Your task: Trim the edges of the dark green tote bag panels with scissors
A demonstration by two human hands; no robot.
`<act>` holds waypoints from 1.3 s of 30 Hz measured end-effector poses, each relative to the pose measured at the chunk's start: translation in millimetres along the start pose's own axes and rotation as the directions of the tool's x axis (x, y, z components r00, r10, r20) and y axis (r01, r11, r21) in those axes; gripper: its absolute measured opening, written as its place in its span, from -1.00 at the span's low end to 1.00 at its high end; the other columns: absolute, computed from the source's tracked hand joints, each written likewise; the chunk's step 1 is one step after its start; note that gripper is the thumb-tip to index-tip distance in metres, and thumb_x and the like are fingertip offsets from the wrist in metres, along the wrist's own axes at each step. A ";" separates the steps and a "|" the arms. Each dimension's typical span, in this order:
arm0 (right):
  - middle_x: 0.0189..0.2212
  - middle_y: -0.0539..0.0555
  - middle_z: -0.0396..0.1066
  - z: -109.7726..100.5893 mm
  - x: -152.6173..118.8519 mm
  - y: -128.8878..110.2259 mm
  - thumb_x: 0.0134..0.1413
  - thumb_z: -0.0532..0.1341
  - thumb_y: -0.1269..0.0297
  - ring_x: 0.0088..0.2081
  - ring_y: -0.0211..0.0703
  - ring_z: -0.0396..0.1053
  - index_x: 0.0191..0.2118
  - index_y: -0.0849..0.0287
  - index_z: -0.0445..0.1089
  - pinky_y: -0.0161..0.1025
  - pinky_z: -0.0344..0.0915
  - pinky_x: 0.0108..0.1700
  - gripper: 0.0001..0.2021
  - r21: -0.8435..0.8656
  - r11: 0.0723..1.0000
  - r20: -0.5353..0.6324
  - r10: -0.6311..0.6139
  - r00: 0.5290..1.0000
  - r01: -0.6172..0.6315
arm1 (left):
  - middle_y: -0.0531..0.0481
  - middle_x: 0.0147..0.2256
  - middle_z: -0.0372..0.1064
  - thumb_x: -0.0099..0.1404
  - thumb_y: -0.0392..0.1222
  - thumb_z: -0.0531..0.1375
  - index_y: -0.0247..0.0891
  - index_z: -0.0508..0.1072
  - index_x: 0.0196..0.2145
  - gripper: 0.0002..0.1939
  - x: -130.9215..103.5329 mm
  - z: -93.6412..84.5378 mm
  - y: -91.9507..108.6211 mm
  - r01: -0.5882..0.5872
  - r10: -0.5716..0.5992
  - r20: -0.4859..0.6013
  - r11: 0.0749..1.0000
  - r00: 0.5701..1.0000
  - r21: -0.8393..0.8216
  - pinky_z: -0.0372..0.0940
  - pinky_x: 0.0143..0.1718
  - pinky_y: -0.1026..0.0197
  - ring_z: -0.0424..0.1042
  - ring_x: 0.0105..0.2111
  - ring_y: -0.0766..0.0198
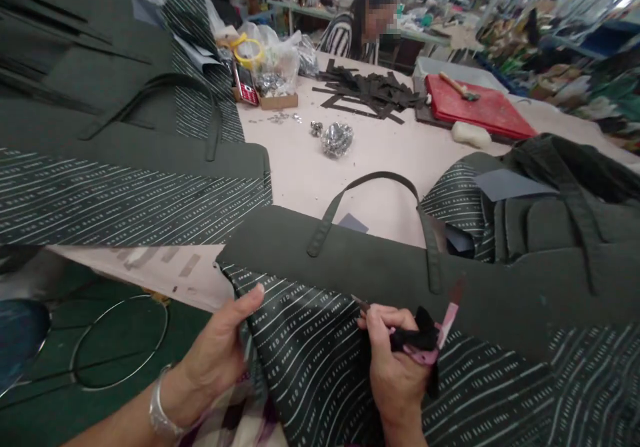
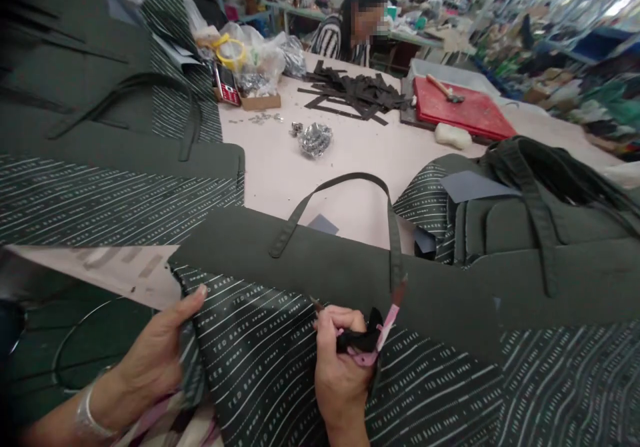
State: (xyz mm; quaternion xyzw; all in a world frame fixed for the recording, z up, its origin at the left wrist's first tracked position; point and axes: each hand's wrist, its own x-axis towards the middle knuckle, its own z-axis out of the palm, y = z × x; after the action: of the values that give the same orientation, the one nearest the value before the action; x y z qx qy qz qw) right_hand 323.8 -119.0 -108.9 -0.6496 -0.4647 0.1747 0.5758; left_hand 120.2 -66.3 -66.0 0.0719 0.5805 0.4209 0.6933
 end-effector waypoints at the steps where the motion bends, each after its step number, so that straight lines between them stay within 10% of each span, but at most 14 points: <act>1: -0.51 -0.05 0.47 -0.4 0.3 -0.9 0.20 0.27 0.30 -0.40 -0.20 0.48 -0.46 0.13 0.40 -0.24 0.39 -0.29 -0.81 -0.001 1.000 0.004 0.012 1.000 -0.012 | -0.13 -0.36 0.61 -0.23 -0.11 0.51 -0.22 0.52 -0.52 -0.68 -4.0 7.5 -8.9 0.054 -0.053 0.023 0.998 0.998 -0.045 0.52 -0.18 -0.08 0.58 -0.19 -0.16; 11: -0.50 -0.05 0.48 -4.5 0.4 -6.0 0.20 0.27 0.32 -0.39 -0.22 0.51 -0.48 0.13 0.39 -0.29 0.44 -0.28 -0.79 0.134 0.982 -0.003 0.136 0.991 -0.135 | -0.13 -0.43 0.56 0.22 -0.11 0.34 -0.33 0.53 -0.43 -0.79 7.8 70.3 -31.3 0.253 -0.248 0.079 0.965 0.966 -0.066 0.50 -0.20 0.05 0.58 -0.33 0.04; 17: -0.47 -0.08 0.50 -13.1 -0.3 4.1 0.16 0.31 0.36 -0.37 -0.29 0.50 -0.44 0.10 0.40 -0.33 0.41 -0.18 -0.84 0.058 0.995 -0.156 0.089 0.984 -0.081 | -0.09 -0.41 0.57 0.30 -0.23 0.24 -0.27 0.54 -0.42 -0.86 6.1 72.2 -30.4 0.245 -0.257 -0.074 0.960 0.964 -0.136 0.51 -0.19 0.04 0.59 -0.30 0.04; 22: -0.56 -0.10 0.46 -15.5 7.6 3.2 0.16 0.30 0.33 -0.38 -0.27 0.49 -0.49 0.10 0.38 -0.37 0.42 -0.22 -0.80 0.103 0.983 -0.137 0.165 0.977 -0.152 | -0.16 -0.35 0.60 0.13 -0.13 0.40 -0.32 0.60 -0.40 -0.81 3.0 80.9 -38.1 0.290 -0.287 0.112 0.957 0.951 -0.006 0.51 -0.17 0.01 0.58 -0.23 -0.05; 26: -0.58 -0.08 0.46 -13.5 11.2 0.3 0.13 0.31 0.35 -0.42 -0.25 0.50 -0.50 0.11 0.37 -0.34 0.44 -0.29 -0.79 0.100 0.984 -0.150 0.163 0.975 -0.149 | -0.25 -0.35 0.61 0.26 -0.17 0.30 -0.40 0.61 -0.40 -0.79 8.0 91.9 -37.6 0.319 -0.320 0.011 0.947 0.948 0.049 0.48 -0.16 0.01 0.59 -0.23 -0.07; 32: -0.58 -0.08 0.43 -13.9 7.7 -0.6 0.14 0.31 0.33 -0.44 -0.25 0.49 -0.53 0.13 0.35 -0.34 0.44 -0.34 -0.76 0.057 0.984 -0.173 0.179 0.969 -0.171 | -0.23 -0.24 0.63 0.27 -0.02 0.32 -0.40 0.63 -0.24 -0.67 8.5 81.7 -37.6 0.359 -0.365 0.211 0.931 0.907 0.067 0.44 -0.06 0.01 0.58 -0.16 -0.06; 39: -0.50 -0.10 0.44 -20.1 2.0 6.8 0.19 0.26 0.40 -0.35 -0.28 0.51 -0.46 0.10 0.36 -0.36 0.43 -0.25 -0.80 -0.012 0.990 -0.066 0.136 0.988 -0.137 | -0.17 -0.29 0.64 0.30 0.00 0.29 -0.34 0.66 -0.20 -0.67 5.0 77.8 -35.2 0.365 -0.391 0.205 0.918 0.897 0.154 0.43 -0.05 0.00 0.59 -0.18 -0.05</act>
State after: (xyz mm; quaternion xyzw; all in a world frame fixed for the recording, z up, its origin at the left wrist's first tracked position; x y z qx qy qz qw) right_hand 342.9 -128.4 -109.0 -0.6900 -0.4014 0.1886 0.5721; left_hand 205.1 -55.1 -65.8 0.0450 0.5212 0.2339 0.8195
